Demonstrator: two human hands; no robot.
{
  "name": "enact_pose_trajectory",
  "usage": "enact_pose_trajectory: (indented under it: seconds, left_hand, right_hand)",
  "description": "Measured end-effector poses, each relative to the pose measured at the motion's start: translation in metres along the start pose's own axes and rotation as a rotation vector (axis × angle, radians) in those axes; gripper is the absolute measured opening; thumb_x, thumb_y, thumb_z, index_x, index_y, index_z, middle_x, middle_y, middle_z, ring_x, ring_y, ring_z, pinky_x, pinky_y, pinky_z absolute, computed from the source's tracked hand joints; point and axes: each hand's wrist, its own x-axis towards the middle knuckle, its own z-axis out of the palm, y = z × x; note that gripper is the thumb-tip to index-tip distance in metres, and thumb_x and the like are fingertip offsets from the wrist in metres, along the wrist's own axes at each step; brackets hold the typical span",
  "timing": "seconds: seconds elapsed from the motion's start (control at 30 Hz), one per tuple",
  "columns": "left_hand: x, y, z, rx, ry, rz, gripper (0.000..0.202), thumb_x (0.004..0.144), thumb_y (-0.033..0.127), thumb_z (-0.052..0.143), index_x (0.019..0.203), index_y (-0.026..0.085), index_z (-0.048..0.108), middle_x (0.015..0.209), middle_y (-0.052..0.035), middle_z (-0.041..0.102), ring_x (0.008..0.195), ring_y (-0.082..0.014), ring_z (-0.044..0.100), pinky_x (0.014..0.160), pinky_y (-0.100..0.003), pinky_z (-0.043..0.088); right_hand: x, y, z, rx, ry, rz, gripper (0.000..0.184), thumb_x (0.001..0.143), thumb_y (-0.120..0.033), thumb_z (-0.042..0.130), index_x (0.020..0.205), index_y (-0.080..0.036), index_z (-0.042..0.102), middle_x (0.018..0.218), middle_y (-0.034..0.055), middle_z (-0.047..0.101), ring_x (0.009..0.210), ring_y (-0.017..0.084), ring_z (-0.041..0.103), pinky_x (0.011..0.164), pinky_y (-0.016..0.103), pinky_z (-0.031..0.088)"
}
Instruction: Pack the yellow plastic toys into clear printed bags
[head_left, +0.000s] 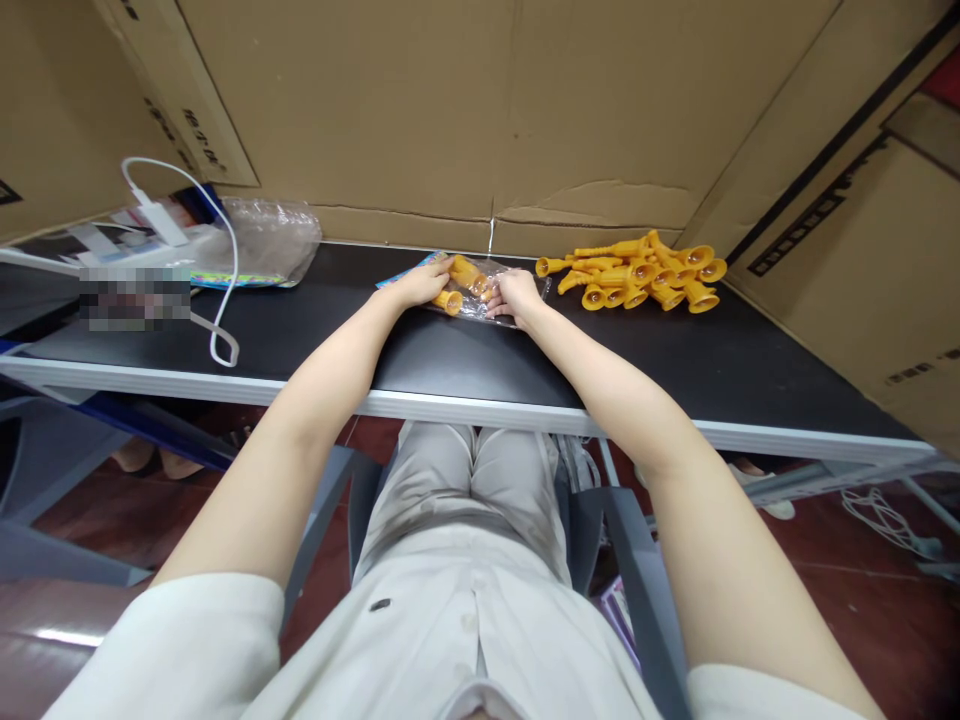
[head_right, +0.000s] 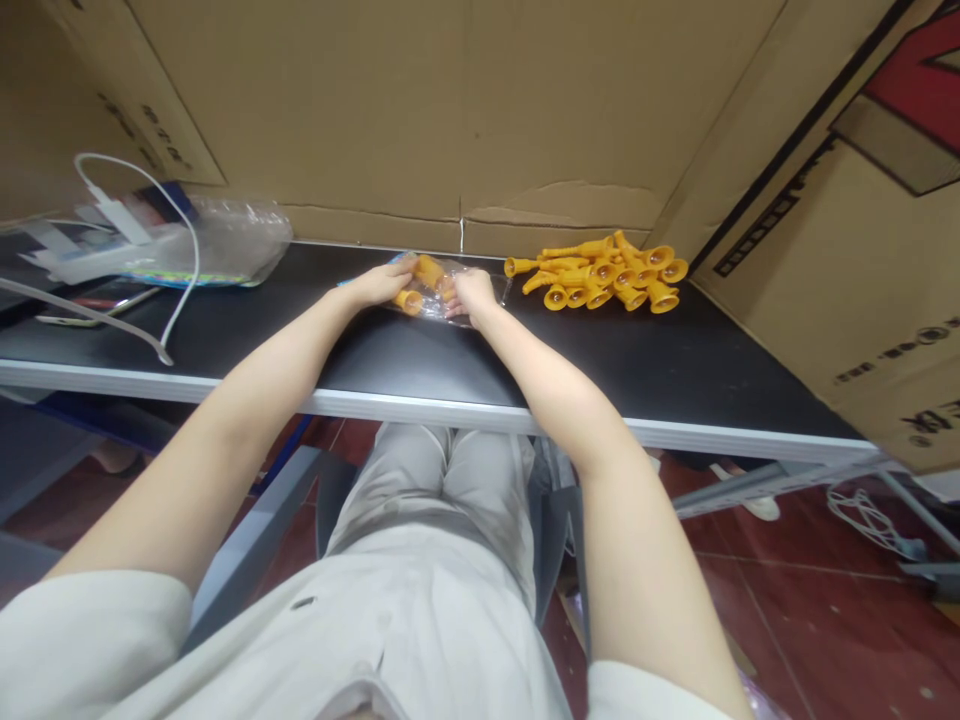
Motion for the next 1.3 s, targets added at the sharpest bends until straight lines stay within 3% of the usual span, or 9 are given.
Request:
enact_pose_trajectory:
  seconds: [0.1,0.27,0.43,0.57,0.8,0.93,1.07,1.17,1.3]
  left_hand:
    - [-0.001,-0.001,-0.001,-0.039,-0.035,0.069,0.059,0.103,0.028,0.047,0.157,0.013,0.063,0.169,-0.0085,0.05,0.165,-0.0216,0.034,0.134,-0.028,0.023]
    - [-0.003,0.001,-0.002,-0.117,-0.049,0.111,0.044,0.102,0.04,0.057,0.131,0.021,0.083,0.162,-0.0061,0.058,0.165,-0.0271,0.033,0.134,-0.038,0.026]
    - [-0.005,0.006,-0.003,-0.186,-0.07,0.098,0.044,0.098,0.05,0.064,0.118,0.018,0.088,0.153,-0.0109,0.068,0.164,-0.0292,0.038,0.133,-0.034,0.027]
    - [-0.006,0.005,-0.005,-0.195,-0.087,0.07,0.043,0.099,0.049,0.064,0.12,0.018,0.087,0.151,-0.0113,0.069,0.155,-0.0327,0.052,0.131,-0.039,0.034]
    - [0.001,-0.002,-0.001,-0.115,-0.094,0.072,0.056,0.106,0.048,0.051,0.143,0.014,0.075,0.166,-0.0125,0.055,0.166,-0.0232,0.032,0.134,-0.03,0.021]
    - [0.007,-0.007,0.001,-0.042,-0.085,0.045,0.059,0.109,0.046,0.042,0.156,0.019,0.064,0.174,-0.0087,0.043,0.166,-0.0213,0.032,0.135,-0.03,0.019]
    - [0.009,-0.013,-0.002,0.011,-0.084,0.007,0.062,0.109,0.047,0.039,0.158,0.018,0.062,0.177,-0.0088,0.038,0.166,-0.0218,0.032,0.135,-0.029,0.018]
    - [0.009,-0.019,-0.006,0.039,-0.082,-0.016,0.063,0.109,0.047,0.037,0.158,0.017,0.062,0.177,-0.0094,0.038,0.166,-0.0216,0.032,0.135,-0.03,0.018]
    - [0.008,-0.027,-0.011,0.047,-0.067,-0.039,0.065,0.107,0.047,0.036,0.159,0.016,0.061,0.177,-0.0106,0.038,0.166,-0.0238,0.032,0.135,-0.033,0.018]
  right_hand:
    - [0.005,0.001,-0.001,0.002,0.006,0.025,0.02,0.104,-0.012,0.04,0.091,-0.02,0.053,0.062,-0.0029,0.054,0.045,0.011,0.052,0.051,0.023,0.055]
    - [0.008,0.002,-0.008,-0.092,0.003,0.038,0.014,0.105,-0.016,0.046,0.1,-0.016,0.059,0.061,-0.0024,0.054,0.043,0.013,0.056,0.047,0.025,0.054]
    - [0.009,0.005,-0.007,-0.121,-0.009,-0.037,0.011,0.103,-0.019,0.056,0.101,-0.014,0.065,0.065,-0.0019,0.058,0.042,0.01,0.053,0.044,0.022,0.05]
    - [0.011,0.007,-0.005,-0.157,0.018,-0.044,0.008,0.102,-0.017,0.057,0.101,-0.015,0.064,0.065,-0.0018,0.058,0.044,0.01,0.054,0.044,0.02,0.049]
    - [0.007,-0.003,-0.01,-0.152,-0.052,-0.034,0.01,0.098,-0.011,0.057,0.095,-0.015,0.065,0.069,0.0003,0.061,0.05,0.011,0.057,0.055,0.026,0.059]
    - [0.025,-0.006,-0.038,-0.512,0.084,-0.173,0.017,0.095,-0.01,0.056,0.095,-0.013,0.072,0.083,0.0135,0.07,0.079,0.027,0.073,0.084,0.049,0.066]
    - [0.057,0.007,-0.079,-0.877,0.363,-0.423,0.037,0.101,-0.018,0.044,0.121,-0.01,0.074,0.126,0.0262,0.071,0.129,0.041,0.065,0.114,0.064,0.051]
    - [0.069,0.019,-0.096,-1.016,0.301,-0.495,0.052,0.1,-0.02,0.044,0.148,-0.009,0.06,0.158,0.0257,0.053,0.148,0.041,0.051,0.12,0.065,0.045]
    - [0.065,0.023,-0.091,-1.181,0.167,-0.333,0.075,0.095,-0.012,0.049,0.168,-0.008,0.037,0.177,0.0243,0.03,0.162,0.042,0.034,0.128,0.068,0.033]
